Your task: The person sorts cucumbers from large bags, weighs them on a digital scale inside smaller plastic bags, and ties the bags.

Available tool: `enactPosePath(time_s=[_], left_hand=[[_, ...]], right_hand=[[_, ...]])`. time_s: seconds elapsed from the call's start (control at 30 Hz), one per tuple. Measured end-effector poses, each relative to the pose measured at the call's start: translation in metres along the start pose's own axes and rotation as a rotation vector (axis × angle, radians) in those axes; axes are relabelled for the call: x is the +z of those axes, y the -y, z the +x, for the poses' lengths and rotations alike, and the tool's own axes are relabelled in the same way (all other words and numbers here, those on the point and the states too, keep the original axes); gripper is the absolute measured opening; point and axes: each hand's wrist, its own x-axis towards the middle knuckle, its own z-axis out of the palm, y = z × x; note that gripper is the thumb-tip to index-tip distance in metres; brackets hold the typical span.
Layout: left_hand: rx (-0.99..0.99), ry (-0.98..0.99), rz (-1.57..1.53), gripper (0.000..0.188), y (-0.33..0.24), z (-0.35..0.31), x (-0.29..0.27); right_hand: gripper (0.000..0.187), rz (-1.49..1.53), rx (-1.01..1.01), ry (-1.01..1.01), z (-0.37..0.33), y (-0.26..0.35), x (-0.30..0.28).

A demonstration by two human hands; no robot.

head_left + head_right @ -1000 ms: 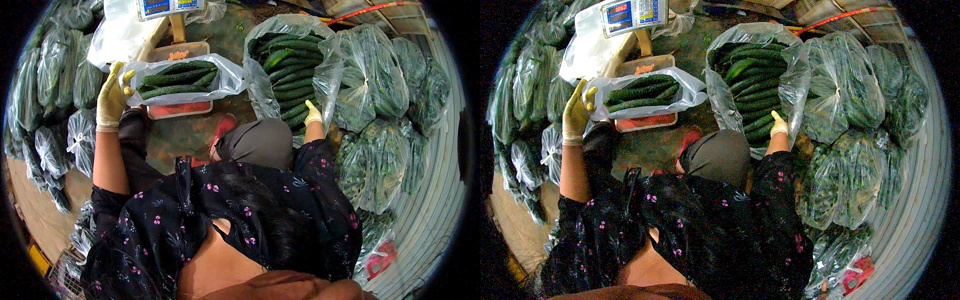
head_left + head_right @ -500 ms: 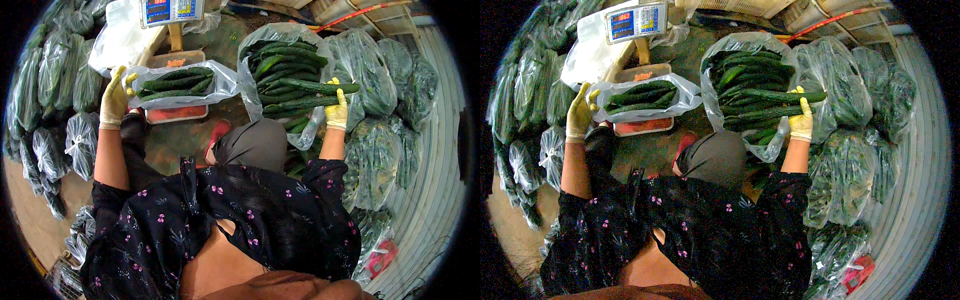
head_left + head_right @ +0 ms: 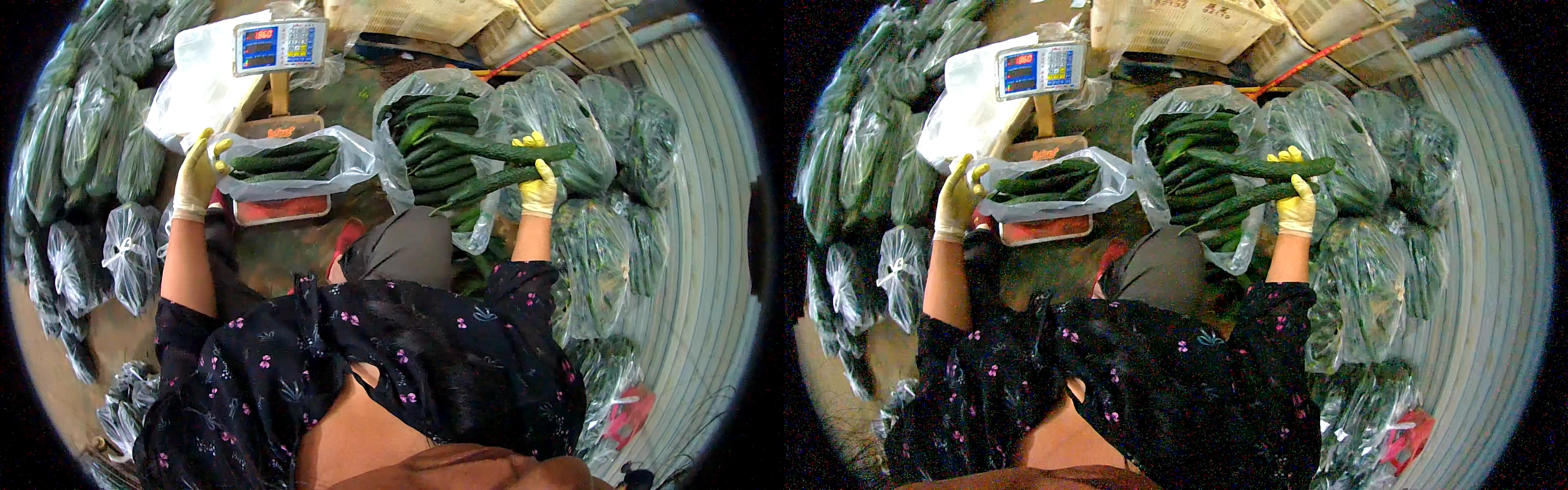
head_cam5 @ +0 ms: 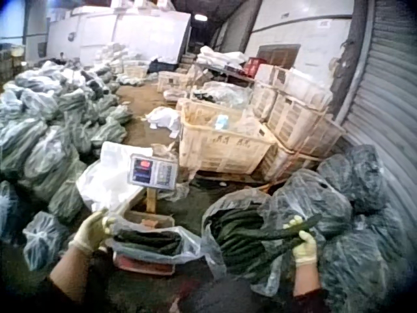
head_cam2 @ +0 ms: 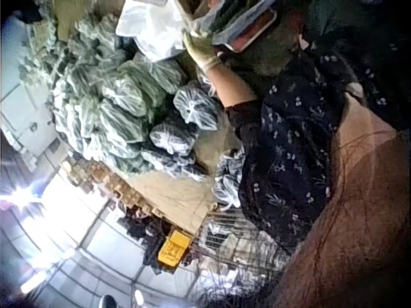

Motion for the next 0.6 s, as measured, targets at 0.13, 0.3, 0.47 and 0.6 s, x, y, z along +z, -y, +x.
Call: enactPosePath(time_s=[0.13, 0.3, 0.47, 0.6], left_hand=[[-0.304, 0.169, -1.875, 0.043, 0.017, 0.013, -0.002], [-0.819, 0.35, -4.259, 0.037, 0.005, 0.01, 0.0], [-1.171, 0.795, -4.369, 0.04, 0.026, 0.034, -0.014], [-1.322, 0.873, -4.274, 0.043, -0.014, 0.006, -0.016]], right_hand=[[0.052, -0.032, -0.015, -0.029, -0.017, 0.031, -0.014], [0.043, -0.201, 0.124, -0.334, -0.061, 0.059, -0.059], [0.027, -0.208, 0.408, -0.768, -0.161, 0.035, -0.172], [0.024, -0.219, 0.572, -1.24, -0.195, -0.047, -0.177]])
